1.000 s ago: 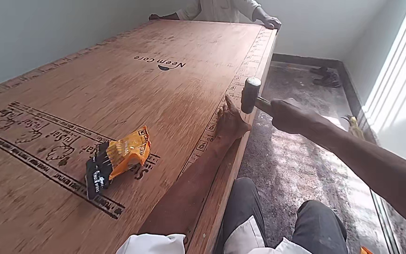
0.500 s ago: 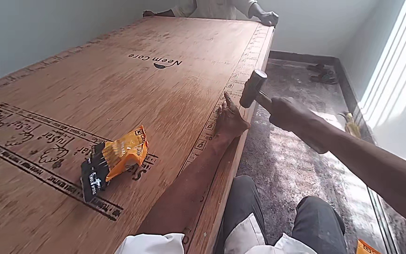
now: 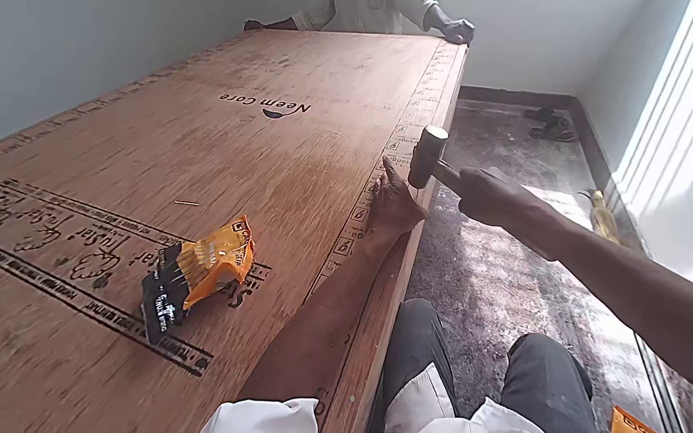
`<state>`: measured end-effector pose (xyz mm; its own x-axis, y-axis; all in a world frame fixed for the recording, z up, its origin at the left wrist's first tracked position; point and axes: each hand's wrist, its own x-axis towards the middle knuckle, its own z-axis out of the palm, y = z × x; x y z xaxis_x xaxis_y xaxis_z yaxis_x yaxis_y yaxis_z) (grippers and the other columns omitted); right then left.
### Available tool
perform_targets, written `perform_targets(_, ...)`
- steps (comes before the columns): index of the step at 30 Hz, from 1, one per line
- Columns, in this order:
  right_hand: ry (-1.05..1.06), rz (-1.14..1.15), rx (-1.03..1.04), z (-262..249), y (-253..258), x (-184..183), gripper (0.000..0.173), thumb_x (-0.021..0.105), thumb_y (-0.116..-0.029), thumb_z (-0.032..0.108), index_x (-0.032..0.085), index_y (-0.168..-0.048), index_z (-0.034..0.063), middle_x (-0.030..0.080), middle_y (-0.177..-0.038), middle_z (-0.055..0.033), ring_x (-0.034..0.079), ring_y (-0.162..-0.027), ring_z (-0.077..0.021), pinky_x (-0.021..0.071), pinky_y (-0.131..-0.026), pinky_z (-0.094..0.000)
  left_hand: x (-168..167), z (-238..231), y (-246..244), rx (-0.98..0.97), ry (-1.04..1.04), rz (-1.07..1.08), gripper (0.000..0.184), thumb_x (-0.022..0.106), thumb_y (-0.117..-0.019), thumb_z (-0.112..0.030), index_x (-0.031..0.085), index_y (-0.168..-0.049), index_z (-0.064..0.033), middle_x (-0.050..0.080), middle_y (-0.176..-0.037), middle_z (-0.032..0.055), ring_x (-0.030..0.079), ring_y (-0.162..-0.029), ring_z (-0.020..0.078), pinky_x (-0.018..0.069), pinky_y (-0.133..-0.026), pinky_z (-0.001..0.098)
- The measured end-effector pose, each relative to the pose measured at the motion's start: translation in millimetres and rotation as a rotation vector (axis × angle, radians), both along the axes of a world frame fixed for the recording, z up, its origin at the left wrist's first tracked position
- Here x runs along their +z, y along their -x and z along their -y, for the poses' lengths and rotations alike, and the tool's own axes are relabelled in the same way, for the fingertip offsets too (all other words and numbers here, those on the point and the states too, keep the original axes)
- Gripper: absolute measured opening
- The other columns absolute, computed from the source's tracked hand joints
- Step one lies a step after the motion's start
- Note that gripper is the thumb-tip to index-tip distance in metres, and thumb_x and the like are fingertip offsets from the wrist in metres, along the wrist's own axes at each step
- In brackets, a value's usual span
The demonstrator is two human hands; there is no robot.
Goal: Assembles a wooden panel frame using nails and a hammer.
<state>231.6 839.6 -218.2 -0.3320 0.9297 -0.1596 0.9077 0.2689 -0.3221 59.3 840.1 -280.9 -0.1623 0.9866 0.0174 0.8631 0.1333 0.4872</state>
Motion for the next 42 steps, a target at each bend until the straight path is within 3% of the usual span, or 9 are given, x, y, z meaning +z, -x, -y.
perform_targets(9,-0.582,-0.606,-0.140,2,-12,90,0.024,0.065,-0.0864,0.013,0.054,-0.108,0.0078,0.058,-0.085,-0.0004,0.059,-0.058,-0.0057,0.0556,-0.052,-0.0270,2,-2,2,0.000,-0.012,0.039,0.136,0.089,-0.0717,-0.033,-0.006,-0.162,0.0029,0.047,-0.151,0.0280,0.052,-0.137,0.0381,0.0428,-0.113,0.0513)
perform_targets(13,-0.098,-0.046,-0.067,2,5,24,0.014,0.065,-0.0886,0.000,0.056,-0.100,0.0009,0.062,-0.080,-0.0175,0.065,-0.072,-0.0346,0.0506,-0.062,-0.0538,2,-3,2,0.002,-0.007,0.003,0.138,0.090,-0.0706,-0.034,-0.006,-0.161,0.0043,0.050,-0.146,0.0304,0.054,-0.135,0.0388,0.0445,-0.112,0.0502)
perform_targets(15,0.049,0.069,-0.028,-6,4,-4,0.011,0.068,-0.0869,0.001,0.059,-0.093,0.0040,0.063,-0.078,-0.0156,0.065,-0.070,-0.0334,0.0510,-0.061,-0.0534,2,-1,0,0.008,0.009,0.024,0.139,0.092,-0.0691,-0.032,-0.006,-0.162,0.0030,0.051,-0.146,0.0298,0.056,-0.132,0.0396,0.0469,-0.109,0.0525)
perform_targets(24,-0.655,-0.662,-0.165,3,-17,100,0.014,0.064,-0.0859,0.016,0.056,-0.097,0.0111,0.055,-0.075,0.0058,0.055,-0.052,0.0009,0.0520,-0.049,-0.0206,-2,-2,14,-0.066,-0.065,0.190,0.130,0.088,-0.0714,-0.030,0.001,-0.163,0.0022,0.053,-0.147,0.0264,0.055,-0.135,0.0379,0.0444,-0.111,0.0535)
perform_targets(30,-0.051,0.039,0.079,-2,0,-10,0.047,0.066,-0.0851,-0.001,0.062,-0.131,0.0111,0.063,-0.086,-0.0173,0.064,-0.077,-0.0381,0.0494,-0.062,-0.0585,-12,0,26,0.108,-0.457,0.949,0.074,0.051,-0.0947,-0.009,0.016,-0.159,-0.0007,0.060,-0.138,0.0215,0.062,-0.123,0.0218,0.0500,-0.102,0.0385)
perform_targets(31,-0.033,0.068,0.075,-2,1,-10,0.025,0.068,-0.0850,0.000,0.062,-0.108,0.0089,0.061,-0.079,-0.0150,0.063,-0.073,-0.0357,0.0477,-0.059,-0.0555,-9,-1,25,0.119,-0.478,0.978,0.069,0.046,-0.0982,-0.009,0.015,-0.159,-0.0009,0.060,-0.138,0.0221,0.062,-0.123,0.0212,0.0488,-0.103,0.0375)
perform_targets(33,-0.057,-0.009,0.038,10,0,12,0.012,0.068,-0.0892,0.003,0.057,-0.092,0.0069,0.057,-0.073,-0.0112,0.059,-0.065,-0.0290,0.0460,-0.055,-0.0481,-8,-1,27,0.134,-0.489,0.993,0.063,0.042,-0.1028,-0.010,0.016,-0.159,-0.0006,0.060,-0.139,0.0228,0.060,-0.126,0.0214,0.0465,-0.106,0.0372)
perform_targets(39,-0.640,-0.630,-0.080,15,-6,102,0.017,0.064,-0.0856,0.015,0.056,-0.100,0.0116,0.056,-0.078,0.0052,0.056,-0.053,0.0000,0.0531,-0.048,-0.0224,-11,-3,28,0.102,-0.488,0.985,0.059,0.040,-0.1042,-0.016,0.022,-0.158,-0.0017,0.061,-0.136,0.0214,0.060,-0.126,0.0214,0.0461,-0.108,0.0375)
perform_targets(42,-0.510,-0.453,-0.069,11,1,69,0.020,0.063,-0.0867,0.007,0.055,-0.105,0.0050,0.057,-0.079,-0.0047,0.059,-0.059,-0.0140,0.0518,-0.054,-0.0341,-9,-3,28,0.122,-0.490,1.003,0.058,0.040,-0.1047,-0.016,0.022,-0.158,-0.0012,0.062,-0.135,0.0216,0.060,-0.126,0.0222,0.0459,-0.108,0.0379)
